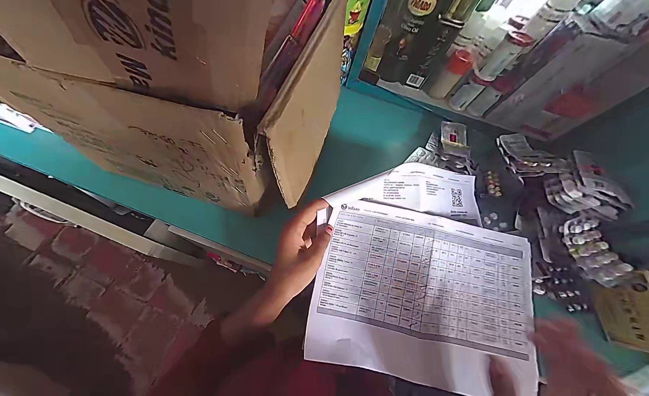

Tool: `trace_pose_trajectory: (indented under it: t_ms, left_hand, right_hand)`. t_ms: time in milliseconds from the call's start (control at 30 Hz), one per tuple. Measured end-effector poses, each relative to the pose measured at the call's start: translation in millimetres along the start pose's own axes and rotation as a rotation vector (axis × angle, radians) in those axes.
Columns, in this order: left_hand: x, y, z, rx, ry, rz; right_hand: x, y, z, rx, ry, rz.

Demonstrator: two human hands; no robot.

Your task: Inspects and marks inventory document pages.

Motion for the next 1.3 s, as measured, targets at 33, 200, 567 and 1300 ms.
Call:
trace_pose_trajectory:
  t_ms: [33,200,567,1300]
  left_hand:
    - [-0.3,0.3,-0.4,-0.007,-0.004,0.02]
    - [1.2,2.7,-2.9,-0.053,-0.094,0.333]
    - [5.3,15.5,-13.9,-0.3,-0.185,0.712]
    - [15.0,9.4,-17.0,-0.221,-0.146,0.61]
  right_hand:
    - [-20.3,-2.5,0.0,0.027,-0.166,-0.021]
    - [-88.4,-16.6,-8.9,0.257,-0.431,-0.407]
    - [-38.5,0.8,72.9,-0.159,-0.426,0.313]
    - [-110.0,47.5,100.3,-0.389,-0.534,0.133]
Point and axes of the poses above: each hand's wrist, its own z-axis towards the middle knuckle, its own x-axis out of the back of the hand, y = z × x, the point moved 7 cm from there along z, towards the middle knuckle, and after that the axes turned 13 degrees about -x, right-handed, at the moved point
